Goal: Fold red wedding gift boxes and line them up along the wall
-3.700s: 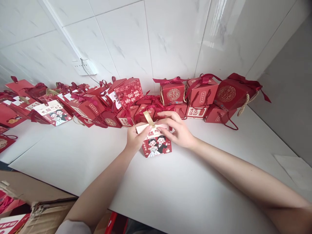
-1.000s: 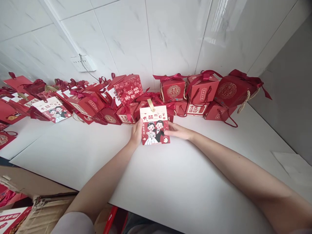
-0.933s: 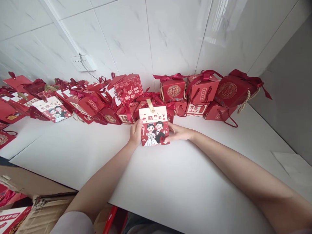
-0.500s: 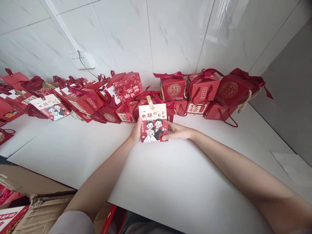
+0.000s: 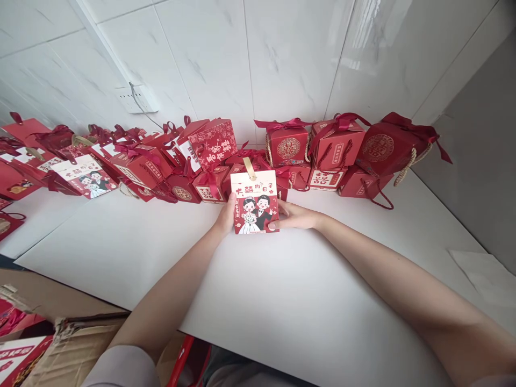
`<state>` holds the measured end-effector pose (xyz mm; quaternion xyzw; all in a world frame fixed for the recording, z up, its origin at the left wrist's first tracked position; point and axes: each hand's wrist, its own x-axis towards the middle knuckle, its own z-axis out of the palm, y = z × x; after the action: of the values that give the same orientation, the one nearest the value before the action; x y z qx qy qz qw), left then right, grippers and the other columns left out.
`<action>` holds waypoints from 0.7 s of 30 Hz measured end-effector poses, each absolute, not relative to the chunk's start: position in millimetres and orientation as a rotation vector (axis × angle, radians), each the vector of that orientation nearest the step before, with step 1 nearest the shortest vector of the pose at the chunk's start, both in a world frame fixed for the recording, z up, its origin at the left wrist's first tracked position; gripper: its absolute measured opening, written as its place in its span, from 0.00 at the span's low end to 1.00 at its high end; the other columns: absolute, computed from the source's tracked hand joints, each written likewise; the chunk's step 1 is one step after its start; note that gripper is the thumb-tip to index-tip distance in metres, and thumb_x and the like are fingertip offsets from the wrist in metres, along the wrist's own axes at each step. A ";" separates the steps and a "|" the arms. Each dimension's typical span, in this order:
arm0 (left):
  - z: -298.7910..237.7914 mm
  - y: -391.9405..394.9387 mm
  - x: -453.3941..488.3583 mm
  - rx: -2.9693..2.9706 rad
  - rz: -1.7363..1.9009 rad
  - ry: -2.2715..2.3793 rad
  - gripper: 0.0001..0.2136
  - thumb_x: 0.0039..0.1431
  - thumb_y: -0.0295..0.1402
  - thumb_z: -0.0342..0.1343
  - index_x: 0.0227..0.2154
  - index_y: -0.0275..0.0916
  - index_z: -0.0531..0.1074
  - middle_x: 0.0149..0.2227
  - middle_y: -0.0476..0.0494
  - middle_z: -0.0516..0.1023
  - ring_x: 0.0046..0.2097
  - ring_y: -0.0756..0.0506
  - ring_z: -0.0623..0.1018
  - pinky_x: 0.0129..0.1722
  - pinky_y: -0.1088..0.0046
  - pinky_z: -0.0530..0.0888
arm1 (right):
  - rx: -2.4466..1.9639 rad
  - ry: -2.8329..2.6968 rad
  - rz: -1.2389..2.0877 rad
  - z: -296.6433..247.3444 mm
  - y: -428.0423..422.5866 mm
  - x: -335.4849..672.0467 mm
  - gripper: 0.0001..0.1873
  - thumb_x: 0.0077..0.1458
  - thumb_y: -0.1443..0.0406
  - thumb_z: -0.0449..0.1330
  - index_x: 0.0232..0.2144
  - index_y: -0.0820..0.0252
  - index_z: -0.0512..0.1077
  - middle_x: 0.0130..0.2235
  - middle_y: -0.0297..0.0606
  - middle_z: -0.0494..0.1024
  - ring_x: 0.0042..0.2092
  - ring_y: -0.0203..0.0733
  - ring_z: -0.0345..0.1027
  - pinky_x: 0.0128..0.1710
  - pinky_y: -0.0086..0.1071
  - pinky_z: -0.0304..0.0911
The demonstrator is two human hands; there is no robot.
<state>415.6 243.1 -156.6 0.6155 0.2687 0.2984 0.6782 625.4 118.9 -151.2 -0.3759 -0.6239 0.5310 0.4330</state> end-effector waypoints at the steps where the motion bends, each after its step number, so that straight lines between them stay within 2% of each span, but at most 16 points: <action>1: -156.8 243.4 415.6 1.384 0.670 0.604 0.35 0.60 0.64 0.43 0.55 0.41 0.74 0.52 0.38 0.81 0.56 0.32 0.78 0.58 0.52 0.73 | -0.936 -1.557 1.319 -151.7 119.1 625.6 0.44 0.50 0.56 0.73 0.64 0.59 0.59 0.61 0.45 0.70 0.63 0.53 0.61 0.65 0.47 0.57; 12: -159.9 245.4 414.5 1.391 0.671 0.621 0.35 0.59 0.65 0.44 0.51 0.41 0.77 0.49 0.37 0.82 0.51 0.34 0.81 0.54 0.56 0.76 | -0.958 -1.567 1.291 -153.4 120.4 626.3 0.47 0.48 0.54 0.74 0.64 0.59 0.60 0.61 0.46 0.71 0.63 0.54 0.62 0.67 0.49 0.53; 21: -160.2 246.5 414.4 1.399 0.675 0.625 0.34 0.58 0.65 0.45 0.49 0.43 0.77 0.49 0.39 0.83 0.53 0.33 0.80 0.56 0.55 0.75 | -0.951 -1.571 1.296 -156.9 122.1 627.8 0.48 0.47 0.55 0.75 0.65 0.59 0.59 0.61 0.48 0.70 0.61 0.53 0.64 0.66 0.50 0.53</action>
<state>414.4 246.5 -160.2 0.6206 0.2774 0.2994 0.6695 627.8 122.1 -156.9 -0.3816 -0.6301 0.5201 0.4323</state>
